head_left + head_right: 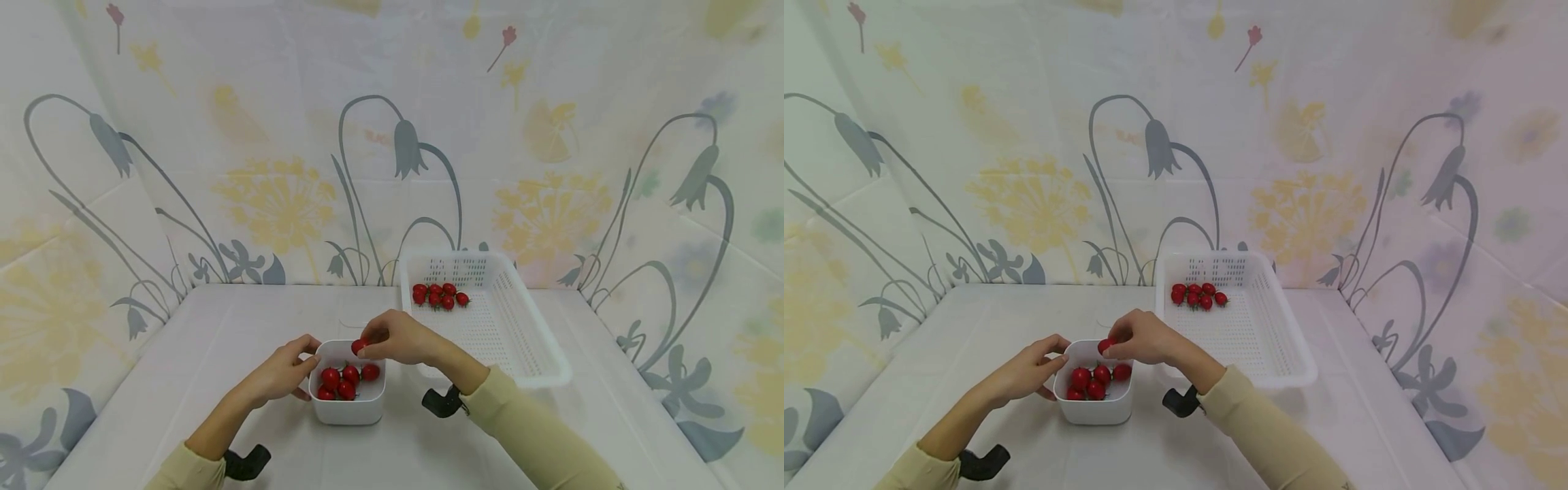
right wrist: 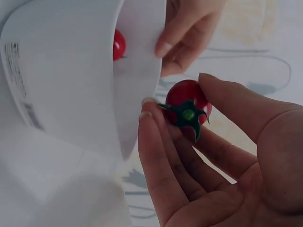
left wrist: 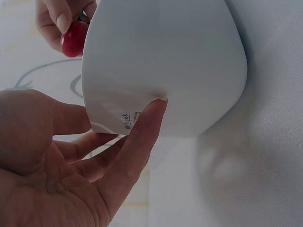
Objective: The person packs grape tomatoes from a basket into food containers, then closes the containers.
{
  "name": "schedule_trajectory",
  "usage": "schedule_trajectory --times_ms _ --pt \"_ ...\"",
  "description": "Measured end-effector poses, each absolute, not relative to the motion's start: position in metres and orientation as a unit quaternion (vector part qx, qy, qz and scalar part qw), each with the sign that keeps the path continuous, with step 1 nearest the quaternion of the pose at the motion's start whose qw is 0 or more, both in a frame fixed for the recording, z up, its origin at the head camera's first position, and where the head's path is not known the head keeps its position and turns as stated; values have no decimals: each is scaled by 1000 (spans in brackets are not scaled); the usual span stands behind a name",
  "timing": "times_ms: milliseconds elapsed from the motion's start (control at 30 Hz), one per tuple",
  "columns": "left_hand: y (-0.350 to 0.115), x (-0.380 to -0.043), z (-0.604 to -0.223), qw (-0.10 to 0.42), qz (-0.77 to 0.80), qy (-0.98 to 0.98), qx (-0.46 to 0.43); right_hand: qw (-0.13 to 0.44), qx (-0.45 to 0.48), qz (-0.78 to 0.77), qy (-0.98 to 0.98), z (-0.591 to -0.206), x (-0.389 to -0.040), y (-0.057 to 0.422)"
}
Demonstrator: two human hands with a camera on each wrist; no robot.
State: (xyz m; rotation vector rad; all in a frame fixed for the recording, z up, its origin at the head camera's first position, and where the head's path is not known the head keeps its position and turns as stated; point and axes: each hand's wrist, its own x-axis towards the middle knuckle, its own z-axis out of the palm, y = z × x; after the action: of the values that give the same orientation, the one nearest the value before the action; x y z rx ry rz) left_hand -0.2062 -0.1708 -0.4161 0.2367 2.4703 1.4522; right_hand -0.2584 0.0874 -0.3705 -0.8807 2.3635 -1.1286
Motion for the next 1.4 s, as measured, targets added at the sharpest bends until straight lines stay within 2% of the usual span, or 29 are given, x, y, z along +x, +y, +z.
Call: schedule_trajectory --times_ms 600,1200,1400 --pt "-171 -205 -414 133 504 848 93 95 -298 -306 899 -406 -246 38" --pt "-173 -205 -414 135 511 841 114 39 -291 -153 944 -421 -239 18" --pt "-173 -205 -414 134 507 844 113 40 -297 -145 943 -417 -237 20"
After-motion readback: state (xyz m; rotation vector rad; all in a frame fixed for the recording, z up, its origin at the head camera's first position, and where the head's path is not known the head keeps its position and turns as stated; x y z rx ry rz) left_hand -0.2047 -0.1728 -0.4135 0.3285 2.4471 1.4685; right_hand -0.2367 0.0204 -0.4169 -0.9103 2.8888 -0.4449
